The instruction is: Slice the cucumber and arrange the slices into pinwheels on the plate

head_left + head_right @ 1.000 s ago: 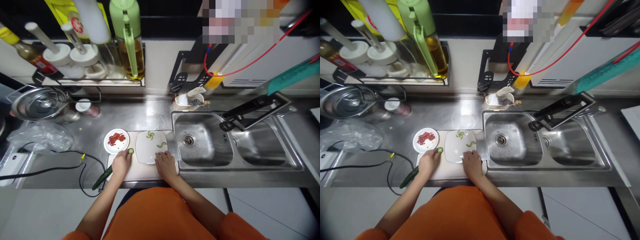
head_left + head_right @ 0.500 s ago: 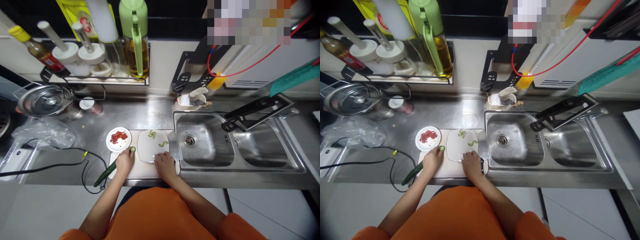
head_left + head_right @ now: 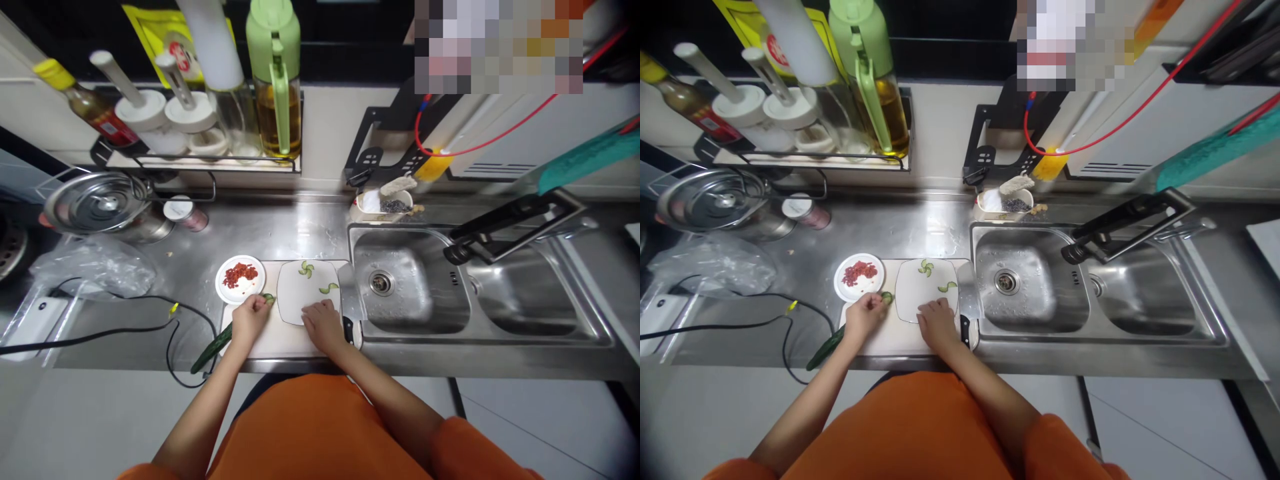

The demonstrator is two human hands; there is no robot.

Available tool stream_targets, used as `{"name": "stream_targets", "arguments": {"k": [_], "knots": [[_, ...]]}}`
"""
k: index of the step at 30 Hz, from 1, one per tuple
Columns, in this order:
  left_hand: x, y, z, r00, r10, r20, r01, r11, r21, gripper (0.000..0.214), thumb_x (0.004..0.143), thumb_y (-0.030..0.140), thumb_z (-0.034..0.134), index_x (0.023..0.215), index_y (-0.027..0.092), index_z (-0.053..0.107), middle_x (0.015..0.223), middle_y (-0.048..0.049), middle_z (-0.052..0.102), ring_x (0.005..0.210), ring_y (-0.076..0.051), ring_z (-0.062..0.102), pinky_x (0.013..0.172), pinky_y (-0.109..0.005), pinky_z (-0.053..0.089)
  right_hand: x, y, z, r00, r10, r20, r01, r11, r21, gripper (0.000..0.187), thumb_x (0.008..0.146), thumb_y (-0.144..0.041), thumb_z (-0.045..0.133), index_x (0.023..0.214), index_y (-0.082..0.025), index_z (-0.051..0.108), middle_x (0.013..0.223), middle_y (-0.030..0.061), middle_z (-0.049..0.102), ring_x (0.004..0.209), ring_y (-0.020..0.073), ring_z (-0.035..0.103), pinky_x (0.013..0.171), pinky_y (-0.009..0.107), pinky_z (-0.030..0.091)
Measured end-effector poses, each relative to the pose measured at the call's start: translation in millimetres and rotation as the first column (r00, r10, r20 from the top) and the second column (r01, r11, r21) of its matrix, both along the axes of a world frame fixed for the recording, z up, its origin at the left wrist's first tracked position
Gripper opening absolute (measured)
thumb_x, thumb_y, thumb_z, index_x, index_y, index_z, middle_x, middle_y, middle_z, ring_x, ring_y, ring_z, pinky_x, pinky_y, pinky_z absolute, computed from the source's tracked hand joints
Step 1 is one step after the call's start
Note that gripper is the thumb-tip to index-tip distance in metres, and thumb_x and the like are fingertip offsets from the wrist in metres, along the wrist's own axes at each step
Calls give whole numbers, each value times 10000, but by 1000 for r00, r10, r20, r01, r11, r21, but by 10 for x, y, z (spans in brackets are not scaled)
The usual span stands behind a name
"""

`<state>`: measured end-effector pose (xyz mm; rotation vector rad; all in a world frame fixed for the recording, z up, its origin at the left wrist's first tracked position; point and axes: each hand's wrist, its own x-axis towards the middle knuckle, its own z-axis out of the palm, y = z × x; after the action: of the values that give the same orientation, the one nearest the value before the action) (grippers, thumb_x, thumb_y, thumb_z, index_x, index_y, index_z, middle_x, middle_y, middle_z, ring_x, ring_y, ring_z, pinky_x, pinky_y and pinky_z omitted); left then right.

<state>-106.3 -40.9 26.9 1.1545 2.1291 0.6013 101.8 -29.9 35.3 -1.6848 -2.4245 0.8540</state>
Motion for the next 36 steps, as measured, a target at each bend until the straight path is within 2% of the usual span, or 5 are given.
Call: {"name": "stream_targets", "arguments": {"k": [7,16,25,31,36], "knots": [[147,75,-14,903,-40,428,53,998,-19,313,634,423,684,803,160,684,644,-2,654,553,-99,544,564,-206,405,-121,221,-12,911,-231,-341,185,969,-161,180,837,-251,530,929,-192,673,876,37,676,848,170,549,804,301,391],[452,181,-17,747,-25,665,93,993,-67,276,585,358,725,759,147,683,642,-19,666,581,-109,576,569,-210,421,-22,287,-22,764,-492,-417,285,838,-466,102,705,-243,578,711,-175,653,664,-7,630,627,122,538,605,231,391],[603,275,84,614,309,726,78,892,-446,381,694,507,649,771,143,570,637,-26,634,480,-78,538,423,-171,304,119,313,26,758,-459,-464,294,875,-385,114,726,-249,546,711,-186,640,680,-7,629,652,125,541,631,238,387],[711,410,18,459,404,791,93,864,-495,283,643,328,728,756,146,541,640,-19,629,480,-62,543,401,-141,306,220,317,63,767,-432,-476,277,890,-362,115,722,-233,541,705,-182,643,676,-7,627,656,127,537,643,237,384],[779,515,-39,469,388,793,70,879,-472,309,551,191,765,791,141,577,581,9,601,507,-73,563,427,-142,332,328,332,20,761,-485,-430,330,861,-388,122,705,-247,548,686,-171,641,654,-1,623,625,129,529,610,234,381]]}}
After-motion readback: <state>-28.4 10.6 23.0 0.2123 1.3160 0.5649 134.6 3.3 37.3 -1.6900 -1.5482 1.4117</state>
